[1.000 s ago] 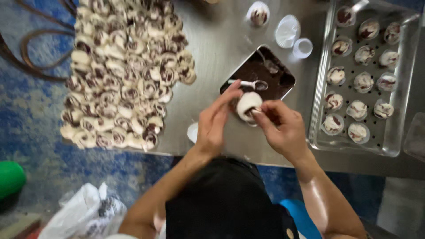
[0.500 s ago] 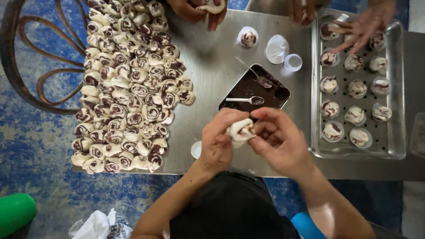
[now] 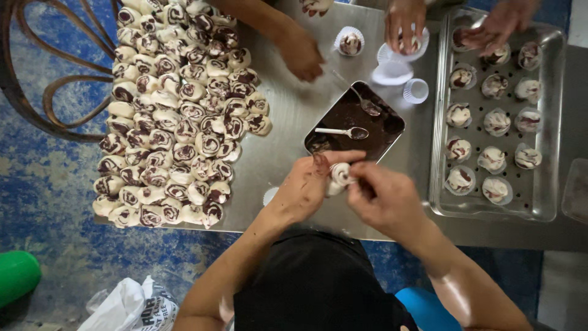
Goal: The person prepares chocolate pastries by hand, adding chocolate filling to pieces of dough, rolling them, and placing them into individual paper liners on a metal tray.
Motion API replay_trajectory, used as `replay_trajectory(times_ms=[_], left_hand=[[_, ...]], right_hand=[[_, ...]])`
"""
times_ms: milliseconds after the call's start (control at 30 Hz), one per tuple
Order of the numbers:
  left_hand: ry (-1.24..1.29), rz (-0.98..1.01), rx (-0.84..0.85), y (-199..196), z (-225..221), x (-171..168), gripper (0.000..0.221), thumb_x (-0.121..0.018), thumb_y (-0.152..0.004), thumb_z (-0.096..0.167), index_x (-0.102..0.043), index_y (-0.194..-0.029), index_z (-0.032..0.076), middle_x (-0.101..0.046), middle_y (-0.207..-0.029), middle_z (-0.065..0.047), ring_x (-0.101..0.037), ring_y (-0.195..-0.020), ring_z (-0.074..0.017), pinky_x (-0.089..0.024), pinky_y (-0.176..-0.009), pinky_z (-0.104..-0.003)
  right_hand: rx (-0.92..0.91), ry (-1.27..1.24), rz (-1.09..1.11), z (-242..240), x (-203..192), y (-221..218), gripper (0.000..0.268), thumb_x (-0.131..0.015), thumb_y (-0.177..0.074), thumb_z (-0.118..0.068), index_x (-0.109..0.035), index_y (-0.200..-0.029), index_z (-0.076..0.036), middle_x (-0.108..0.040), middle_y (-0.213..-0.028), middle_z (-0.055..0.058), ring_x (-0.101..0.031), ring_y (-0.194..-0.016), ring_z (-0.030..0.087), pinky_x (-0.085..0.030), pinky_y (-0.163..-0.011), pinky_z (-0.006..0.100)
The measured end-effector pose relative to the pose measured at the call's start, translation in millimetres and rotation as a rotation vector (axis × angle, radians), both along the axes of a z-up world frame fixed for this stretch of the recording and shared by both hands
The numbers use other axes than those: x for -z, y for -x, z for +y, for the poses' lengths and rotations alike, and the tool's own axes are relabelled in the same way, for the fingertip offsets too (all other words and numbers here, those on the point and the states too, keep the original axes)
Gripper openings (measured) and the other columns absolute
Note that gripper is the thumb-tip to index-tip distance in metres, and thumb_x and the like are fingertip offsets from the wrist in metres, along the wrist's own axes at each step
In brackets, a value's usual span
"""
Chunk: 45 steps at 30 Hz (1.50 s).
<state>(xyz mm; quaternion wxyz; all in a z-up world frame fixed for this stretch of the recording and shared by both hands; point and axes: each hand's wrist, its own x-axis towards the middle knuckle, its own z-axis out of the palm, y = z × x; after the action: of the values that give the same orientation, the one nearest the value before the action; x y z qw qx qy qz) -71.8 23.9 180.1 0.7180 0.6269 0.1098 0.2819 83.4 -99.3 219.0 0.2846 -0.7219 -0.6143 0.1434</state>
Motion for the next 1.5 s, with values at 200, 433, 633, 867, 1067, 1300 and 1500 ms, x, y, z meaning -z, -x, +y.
replay_trajectory(times_ms=[200, 433, 633, 867, 1067, 1300, 1500], left_hand=[[0.135, 0.210, 0.099, 0.0, 9.3, 12.9, 0.087, -0.014, -0.104, 0.067, -0.065, -0.139, 0.006, -0.071, -0.090, -0.008, -0.064, -0.079, -0.0166, -0.052, -0.069, -0.030], [0.378, 0.116, -0.047, -9.1, 2.1, 36.9, 0.082, -0.016, -0.109, 0.062, -0.067, -0.131, 0.002, -0.069, -0.088, -0.008, -0.055, -0.066, -0.0155, -0.045, -0.057, -0.028], [-0.093, 0.167, -0.213, 6.0, -5.3, 10.8, 0.068, -0.023, -0.113, 0.053, -0.065, -0.131, 0.003, -0.072, -0.119, -0.016, -0.069, -0.113, -0.0294, -0.051, -0.100, -0.040], [-0.162, 0.261, -0.228, 7.0, -10.3, 2.1, 0.061, -0.025, -0.112, 0.046, -0.066, -0.130, 0.004, -0.069, -0.112, -0.019, -0.068, -0.106, -0.0369, -0.051, -0.096, -0.042], [-0.252, 0.321, -0.264, 10.1, -15.5, -2.0, 0.049, -0.033, -0.111, 0.038, -0.063, -0.133, 0.005, -0.065, -0.111, -0.020, -0.066, -0.103, -0.0388, -0.053, -0.091, -0.043], [-0.215, 0.193, -0.369, 3.0, -20.6, 13.9, 0.036, -0.043, -0.111, 0.028, -0.062, -0.125, 0.002, -0.067, -0.111, -0.019, -0.068, -0.099, -0.0339, -0.054, -0.087, -0.039], [0.143, 0.224, -0.429, 2.1, -21.6, 24.2, 0.036, -0.042, -0.111, 0.027, -0.068, -0.115, 0.002, -0.068, -0.080, -0.011, -0.058, -0.068, -0.0180, -0.048, -0.064, -0.033]], right_hand=[[-0.125, 0.036, 0.393, 2.3, 4.1, -7.8, 0.023, -0.069, -0.096, -0.008, -0.059, -0.115, -0.001, -0.073, -0.095, 0.008, -0.073, -0.077, 0.014, -0.058, -0.064, 0.028], [0.084, 0.023, 0.156, 12.6, 18.8, -3.4, 0.022, -0.069, -0.096, -0.010, -0.060, -0.116, -0.003, -0.073, -0.088, 0.011, -0.071, -0.071, 0.016, -0.055, -0.063, 0.028], [-0.020, 0.037, 0.163, 12.1, 7.2, 2.3, 0.024, -0.067, -0.095, -0.009, -0.058, -0.117, -0.002, -0.074, -0.095, 0.014, -0.075, -0.080, 0.025, -0.056, -0.067, 0.033], [-0.076, 0.027, -0.117, 10.2, 8.4, 4.1, 0.021, -0.070, -0.095, -0.010, -0.061, -0.113, -0.005, -0.071, -0.095, 0.014, -0.071, -0.082, 0.036, -0.055, -0.070, 0.043], [-0.114, -0.043, -0.153, 14.3, -9.7, 9.4, 0.022, -0.072, -0.090, -0.010, -0.064, -0.110, -0.004, -0.063, -0.105, 0.014, -0.069, -0.084, 0.032, -0.055, -0.069, 0.040], [-0.186, 0.069, -0.181, 21.1, -8.2, 3.9, 0.017, -0.075, -0.086, -0.009, -0.066, -0.099, -0.004, -0.063, -0.093, 0.011, -0.069, -0.077, 0.030, -0.054, -0.066, 0.040], [-0.019, -0.023, -0.006, 7.5, -25.3, 18.0, 0.028, -0.076, -0.094, -0.007, -0.069, -0.120, -0.009, -0.073, -0.117, 0.008, -0.076, -0.088, 0.022, -0.060, -0.074, 0.033]])
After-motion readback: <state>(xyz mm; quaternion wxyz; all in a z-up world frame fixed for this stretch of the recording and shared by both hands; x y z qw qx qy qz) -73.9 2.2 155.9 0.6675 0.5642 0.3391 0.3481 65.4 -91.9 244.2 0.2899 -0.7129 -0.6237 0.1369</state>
